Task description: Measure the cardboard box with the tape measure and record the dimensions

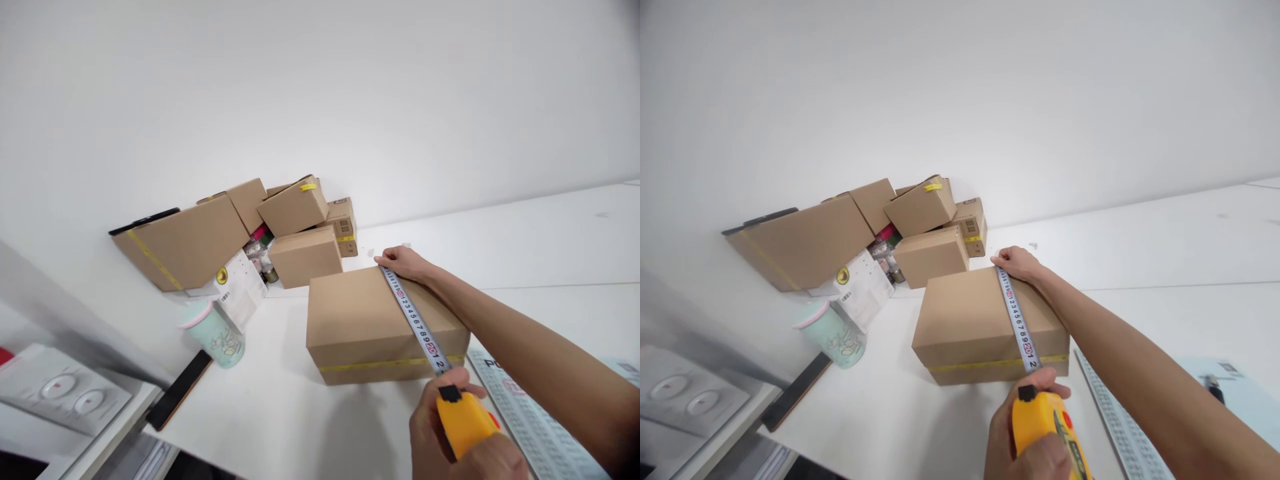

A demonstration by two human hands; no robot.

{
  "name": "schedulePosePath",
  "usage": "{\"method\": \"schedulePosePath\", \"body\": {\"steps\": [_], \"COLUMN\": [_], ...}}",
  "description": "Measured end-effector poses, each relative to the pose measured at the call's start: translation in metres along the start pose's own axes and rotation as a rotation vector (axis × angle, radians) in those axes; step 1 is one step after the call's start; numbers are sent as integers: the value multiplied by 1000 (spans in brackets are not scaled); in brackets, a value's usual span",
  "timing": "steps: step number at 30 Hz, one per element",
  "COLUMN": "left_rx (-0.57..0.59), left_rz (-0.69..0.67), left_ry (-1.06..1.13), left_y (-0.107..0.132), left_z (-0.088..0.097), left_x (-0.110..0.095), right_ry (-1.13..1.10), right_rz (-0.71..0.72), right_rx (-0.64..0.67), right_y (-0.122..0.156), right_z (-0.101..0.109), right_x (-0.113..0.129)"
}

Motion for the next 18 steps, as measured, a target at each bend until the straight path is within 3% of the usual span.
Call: {"method": "schedulePosePath", "body": {"steps": [5,8,12,16,18], "left_rx": [33,-14,-110,-392,-503], "left_rz": [-12,-90,-181,-642,-773], "left_ry": [-27,-24,-83,-278,-339], "left_y": [-1,6,32,75,85], "left_z": [-2,15,67,136,158], "left_x": [-2,-8,-29,-89,-106], "right_ry": [-105,-209,-316,-363,-378], "right_rz": [-29,-57,-156,-250,-291], "right_rx": [-62,-200,-396,-363,-301], "right_y": [0,6,45,111,144], "right_z": [3,21,49,47,35], "right_x": [1,-3,-30,-68,-84]}}
Point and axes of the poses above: each hand's wrist, its own y-axis away from the middle knuckle, its own z-axis out of the back of the hand, x = y × z, the point moved 9 cm from there along -y, towards the middle knuckle, and after that the axes turned 5 degrees about z, right-handed, at the moved point
